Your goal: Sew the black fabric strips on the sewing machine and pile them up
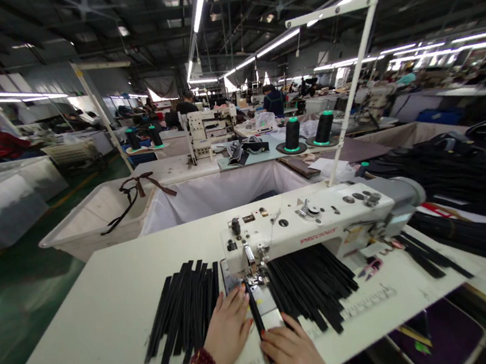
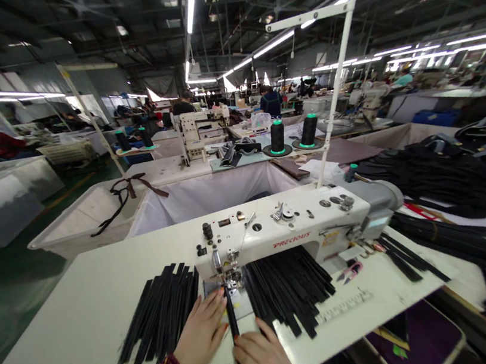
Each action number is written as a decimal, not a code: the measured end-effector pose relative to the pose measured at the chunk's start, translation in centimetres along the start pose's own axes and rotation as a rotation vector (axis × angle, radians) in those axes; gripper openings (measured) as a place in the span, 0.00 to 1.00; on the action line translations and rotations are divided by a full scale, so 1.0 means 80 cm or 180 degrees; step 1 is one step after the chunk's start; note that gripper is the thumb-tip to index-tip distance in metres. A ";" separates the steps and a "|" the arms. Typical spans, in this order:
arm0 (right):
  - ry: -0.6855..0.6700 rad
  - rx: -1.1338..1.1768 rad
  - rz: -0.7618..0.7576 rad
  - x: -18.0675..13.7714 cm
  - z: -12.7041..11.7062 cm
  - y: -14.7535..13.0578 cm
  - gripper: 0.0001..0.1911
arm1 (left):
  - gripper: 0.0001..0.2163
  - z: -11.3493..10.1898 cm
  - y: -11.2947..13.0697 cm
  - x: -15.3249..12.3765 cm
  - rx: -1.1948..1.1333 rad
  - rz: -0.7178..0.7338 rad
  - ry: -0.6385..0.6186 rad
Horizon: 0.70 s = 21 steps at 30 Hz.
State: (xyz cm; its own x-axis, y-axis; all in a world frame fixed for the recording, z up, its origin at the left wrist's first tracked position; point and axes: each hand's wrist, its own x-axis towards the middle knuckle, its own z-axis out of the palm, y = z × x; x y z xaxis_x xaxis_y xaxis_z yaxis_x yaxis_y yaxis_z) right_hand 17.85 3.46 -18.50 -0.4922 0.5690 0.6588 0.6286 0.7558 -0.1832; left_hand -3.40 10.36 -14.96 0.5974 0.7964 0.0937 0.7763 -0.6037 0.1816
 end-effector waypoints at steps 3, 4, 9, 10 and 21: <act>-0.0087 0.0073 0.0063 0.003 -0.004 -0.003 0.11 | 0.22 0.000 0.001 0.002 0.0032 -0.0025 -0.0026; -0.0075 0.0099 0.0128 0.004 -0.005 -0.004 0.11 | 0.22 0.000 0.001 0.003 0.0041 -0.0035 -0.0017; -0.0337 0.0166 0.0361 0.009 -0.019 -0.015 0.11 | 0.21 0.001 0.007 0.002 0.0079 -0.0071 0.0010; -0.0399 0.0140 0.0358 0.008 -0.023 -0.017 0.12 | 0.21 0.000 0.009 0.000 0.0079 -0.0053 -0.0006; -0.0307 -0.0203 0.0169 -0.020 -0.031 -0.028 0.16 | 0.22 -0.005 0.014 -0.012 0.0039 0.0130 -0.0047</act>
State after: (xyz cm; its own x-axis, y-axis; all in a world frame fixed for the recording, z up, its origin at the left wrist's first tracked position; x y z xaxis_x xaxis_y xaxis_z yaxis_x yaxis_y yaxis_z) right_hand 18.70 0.04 -17.33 -0.5109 0.6385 0.5756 0.6908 0.7034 -0.1672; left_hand -3.21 8.93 -14.47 0.6315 0.7706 0.0865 0.7535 -0.6361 0.1659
